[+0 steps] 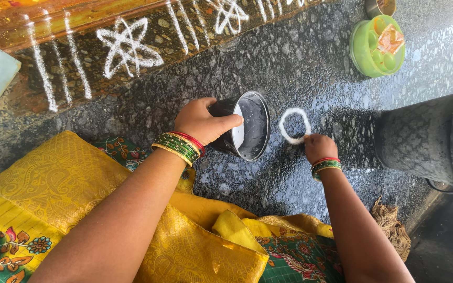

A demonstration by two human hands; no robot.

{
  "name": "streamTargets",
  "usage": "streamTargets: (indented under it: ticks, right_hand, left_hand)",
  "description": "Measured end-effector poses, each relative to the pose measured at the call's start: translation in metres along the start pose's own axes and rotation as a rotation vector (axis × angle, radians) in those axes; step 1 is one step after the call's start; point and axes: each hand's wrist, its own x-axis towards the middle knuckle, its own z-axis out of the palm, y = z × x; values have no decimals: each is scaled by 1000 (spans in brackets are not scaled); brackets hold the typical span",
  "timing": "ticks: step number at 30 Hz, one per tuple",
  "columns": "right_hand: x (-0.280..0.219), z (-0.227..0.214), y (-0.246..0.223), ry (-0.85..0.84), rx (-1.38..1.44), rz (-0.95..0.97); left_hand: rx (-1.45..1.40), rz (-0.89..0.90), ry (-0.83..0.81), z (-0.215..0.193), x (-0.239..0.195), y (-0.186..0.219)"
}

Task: The person draws a floral pattern on the floor by hand using white powder from a bowl.

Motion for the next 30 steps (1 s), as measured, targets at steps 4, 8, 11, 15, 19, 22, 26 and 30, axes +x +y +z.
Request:
streamTargets:
  ticks: [4,8,11,15,19,22,26,30]
  right_hand:
    - [16,0,11,-60,-2,183]
    - [31,19,42,51,304,257]
    - [39,29,55,-90,674,529]
    - [40,30,51,-104,414,511]
    - [55,27,40,-35,202,328]
    - [70,21,23,-2,167,258]
    - [82,7,-17,-53,110,171]
    - [73,-10,-61,53,21,-51]
  left_hand:
    - [-42,-6,-32,0,1,-2]
    - [-24,142,107,4,6,-8]
    - [-28,4,-16,3,4,-6]
    - [-9,52,41,5,5,-6]
    - [-26,8,4,2,2,-3]
    - [-45,32,29,2,2,-3]
    - [-32,30,24,4,4,-6]
    - [-23,54,42,1,2,-2]
